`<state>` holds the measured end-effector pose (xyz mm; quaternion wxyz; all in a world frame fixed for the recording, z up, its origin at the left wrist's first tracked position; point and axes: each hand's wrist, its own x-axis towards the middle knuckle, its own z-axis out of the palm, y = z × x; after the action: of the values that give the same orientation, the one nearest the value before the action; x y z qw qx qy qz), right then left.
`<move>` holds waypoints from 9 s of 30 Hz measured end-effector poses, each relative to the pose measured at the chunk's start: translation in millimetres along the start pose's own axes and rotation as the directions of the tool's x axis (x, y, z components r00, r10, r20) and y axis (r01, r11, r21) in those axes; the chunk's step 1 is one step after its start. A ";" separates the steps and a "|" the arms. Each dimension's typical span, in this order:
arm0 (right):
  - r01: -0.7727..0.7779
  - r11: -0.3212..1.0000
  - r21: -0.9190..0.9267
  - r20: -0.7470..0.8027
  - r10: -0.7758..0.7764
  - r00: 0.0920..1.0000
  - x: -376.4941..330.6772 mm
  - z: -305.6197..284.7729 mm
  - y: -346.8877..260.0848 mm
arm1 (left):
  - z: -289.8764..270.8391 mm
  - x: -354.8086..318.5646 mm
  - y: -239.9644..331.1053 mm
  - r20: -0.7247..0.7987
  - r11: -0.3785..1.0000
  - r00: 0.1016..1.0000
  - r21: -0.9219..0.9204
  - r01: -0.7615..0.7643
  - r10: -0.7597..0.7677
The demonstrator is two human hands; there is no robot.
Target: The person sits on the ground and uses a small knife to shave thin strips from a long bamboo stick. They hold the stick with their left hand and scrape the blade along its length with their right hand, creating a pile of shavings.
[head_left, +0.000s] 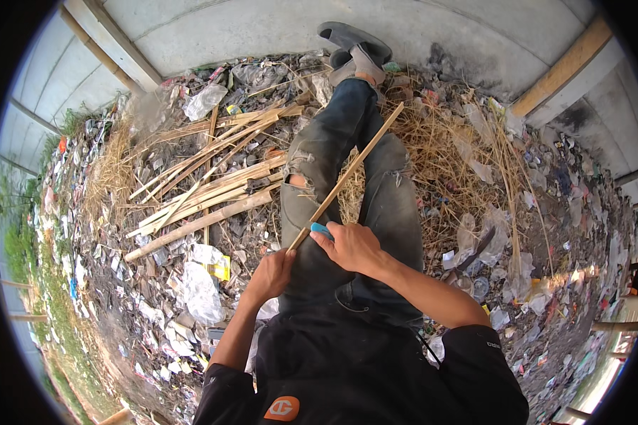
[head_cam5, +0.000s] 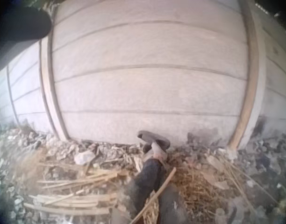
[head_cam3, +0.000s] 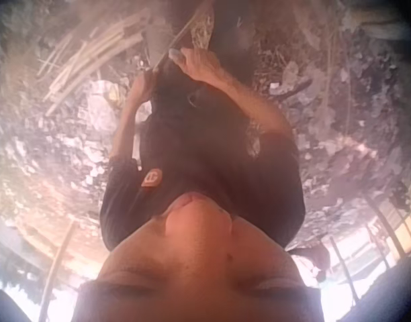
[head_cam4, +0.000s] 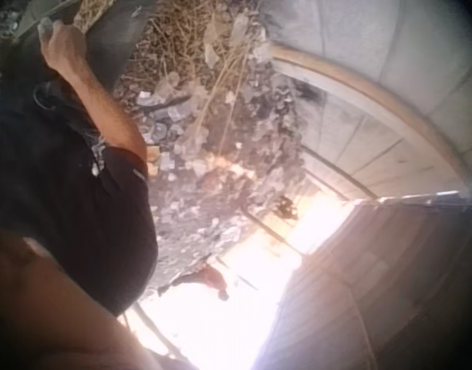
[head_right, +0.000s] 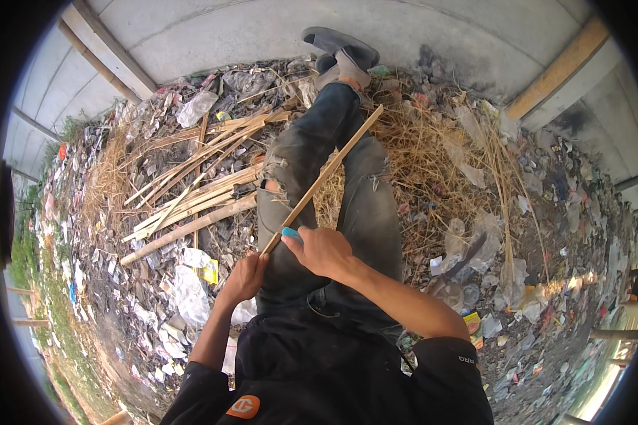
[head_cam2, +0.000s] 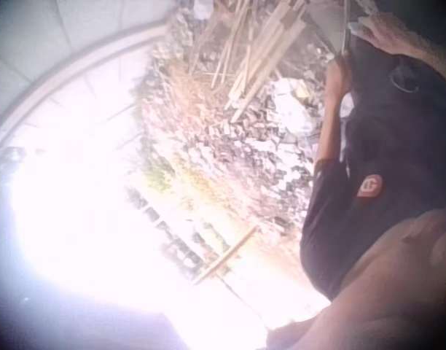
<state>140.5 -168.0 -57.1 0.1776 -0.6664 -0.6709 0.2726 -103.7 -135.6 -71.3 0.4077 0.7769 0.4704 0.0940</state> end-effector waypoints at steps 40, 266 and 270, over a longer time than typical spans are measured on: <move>-0.320 0.903 0.286 -0.641 0.429 0.637 71.7 -147.0 202.6 | -10.4 -109.6 -107.1 -0.032 0.986 0.997 0.148 0.073 -0.069; 0.018 1.000 0.011 -0.386 -0.012 0.923 46.8 -157.9 50.4 | -37.5 31.5 116.8 -0.137 0.968 0.988 -0.229 -0.102 0.072; 0.276 0.960 -0.049 -0.219 -0.280 0.935 12.0 -100.6 14.9 | -33.4 38.6 114.8 -0.153 0.959 0.984 -0.251 -0.133 0.096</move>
<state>212.3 -143.7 11.8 0.2827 -0.5927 -0.7366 0.1621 -25.4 -112.1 24.1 0.4662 0.7341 0.4356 0.2324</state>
